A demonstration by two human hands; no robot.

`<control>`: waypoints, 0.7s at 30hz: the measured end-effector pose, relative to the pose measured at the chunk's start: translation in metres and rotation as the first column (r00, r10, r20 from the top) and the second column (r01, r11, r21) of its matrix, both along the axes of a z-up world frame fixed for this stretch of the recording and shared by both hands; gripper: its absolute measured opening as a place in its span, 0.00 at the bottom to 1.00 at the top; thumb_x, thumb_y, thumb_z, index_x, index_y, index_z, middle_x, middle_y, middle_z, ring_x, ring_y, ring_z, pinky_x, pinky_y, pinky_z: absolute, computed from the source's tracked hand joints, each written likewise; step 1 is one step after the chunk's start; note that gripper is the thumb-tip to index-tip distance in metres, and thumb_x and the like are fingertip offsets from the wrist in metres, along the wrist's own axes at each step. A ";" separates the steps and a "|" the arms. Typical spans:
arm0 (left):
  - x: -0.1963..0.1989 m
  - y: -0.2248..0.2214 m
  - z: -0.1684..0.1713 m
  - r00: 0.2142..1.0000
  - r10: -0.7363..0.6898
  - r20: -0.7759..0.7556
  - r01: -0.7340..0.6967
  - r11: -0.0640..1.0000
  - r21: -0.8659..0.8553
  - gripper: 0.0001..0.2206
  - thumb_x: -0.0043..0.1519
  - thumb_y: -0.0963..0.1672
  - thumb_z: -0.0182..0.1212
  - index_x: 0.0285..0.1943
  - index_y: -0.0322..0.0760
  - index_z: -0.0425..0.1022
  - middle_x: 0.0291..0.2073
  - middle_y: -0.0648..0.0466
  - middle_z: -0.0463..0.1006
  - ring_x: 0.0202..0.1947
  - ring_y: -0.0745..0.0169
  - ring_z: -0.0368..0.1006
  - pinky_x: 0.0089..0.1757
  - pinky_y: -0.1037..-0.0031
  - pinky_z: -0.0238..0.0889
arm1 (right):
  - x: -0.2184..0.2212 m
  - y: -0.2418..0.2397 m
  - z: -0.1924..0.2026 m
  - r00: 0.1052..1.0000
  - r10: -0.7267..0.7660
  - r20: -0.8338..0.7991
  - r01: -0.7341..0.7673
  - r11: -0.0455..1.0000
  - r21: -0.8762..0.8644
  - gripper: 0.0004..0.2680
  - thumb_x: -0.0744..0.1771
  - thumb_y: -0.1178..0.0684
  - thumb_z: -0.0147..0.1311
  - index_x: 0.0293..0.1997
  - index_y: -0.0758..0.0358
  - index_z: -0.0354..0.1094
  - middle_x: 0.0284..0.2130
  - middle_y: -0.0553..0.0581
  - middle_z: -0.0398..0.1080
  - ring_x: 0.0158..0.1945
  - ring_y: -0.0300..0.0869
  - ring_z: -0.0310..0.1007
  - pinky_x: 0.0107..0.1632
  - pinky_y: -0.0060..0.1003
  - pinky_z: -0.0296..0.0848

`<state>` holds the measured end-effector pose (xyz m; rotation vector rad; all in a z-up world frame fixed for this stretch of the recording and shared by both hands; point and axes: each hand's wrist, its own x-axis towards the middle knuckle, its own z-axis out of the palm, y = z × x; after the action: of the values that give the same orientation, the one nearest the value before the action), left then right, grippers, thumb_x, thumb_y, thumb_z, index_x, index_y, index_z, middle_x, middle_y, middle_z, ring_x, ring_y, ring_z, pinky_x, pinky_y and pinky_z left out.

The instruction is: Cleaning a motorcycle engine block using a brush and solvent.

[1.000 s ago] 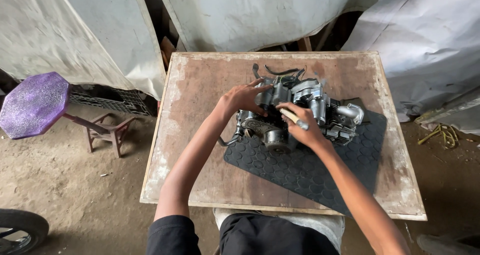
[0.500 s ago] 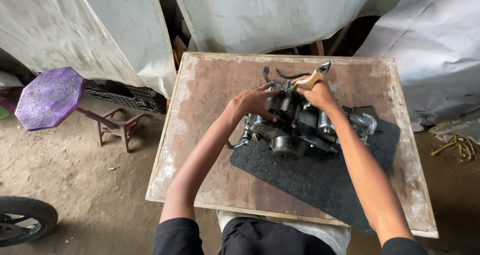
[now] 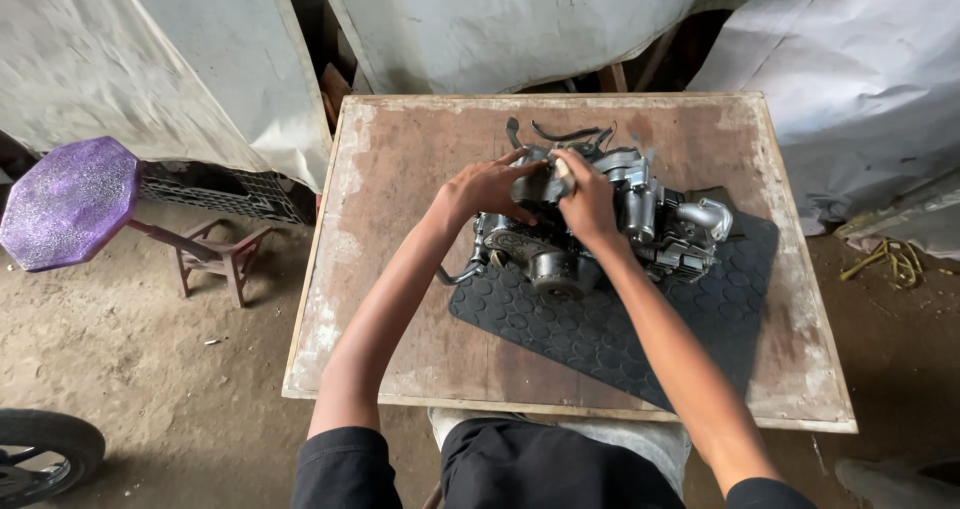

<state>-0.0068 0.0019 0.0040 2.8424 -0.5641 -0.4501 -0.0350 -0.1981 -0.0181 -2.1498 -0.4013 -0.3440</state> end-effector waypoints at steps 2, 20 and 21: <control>0.002 0.001 -0.004 1.000 0.000 -0.002 0.000 1.000 0.003 0.53 0.38 0.67 0.71 0.77 0.66 0.55 0.77 0.62 0.50 0.60 0.34 0.71 0.58 0.50 0.69 | -0.023 0.006 0.007 0.999 -0.007 0.038 0.008 1.000 -0.028 0.15 0.68 0.63 0.50 0.60 0.48 0.69 0.55 0.68 0.73 0.56 0.66 0.72 0.56 0.65 0.72; -0.002 -0.003 0.005 0.999 0.007 -0.047 -0.006 1.000 0.019 0.54 0.41 0.66 0.71 0.79 0.70 0.48 0.78 0.58 0.48 0.63 0.35 0.69 0.59 0.51 0.68 | -0.015 -0.047 0.044 0.941 0.196 -0.275 -0.218 0.975 -0.052 0.11 0.67 0.57 0.57 0.56 0.52 0.75 0.50 0.69 0.75 0.61 0.67 0.68 0.66 0.59 0.63; -0.002 -0.004 0.002 0.999 0.001 -0.041 0.000 1.000 0.022 0.53 0.42 0.66 0.72 0.79 0.72 0.48 0.78 0.59 0.48 0.62 0.36 0.70 0.58 0.52 0.69 | -0.011 -0.046 0.046 0.937 0.147 -0.317 -0.179 0.981 -0.072 0.11 0.68 0.55 0.57 0.56 0.54 0.75 0.52 0.71 0.74 0.62 0.68 0.66 0.66 0.59 0.62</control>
<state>-0.0083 -0.0020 0.0060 2.8474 -0.5540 -0.5162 -0.0455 -0.2439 0.0276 -2.2027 -0.4189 0.1118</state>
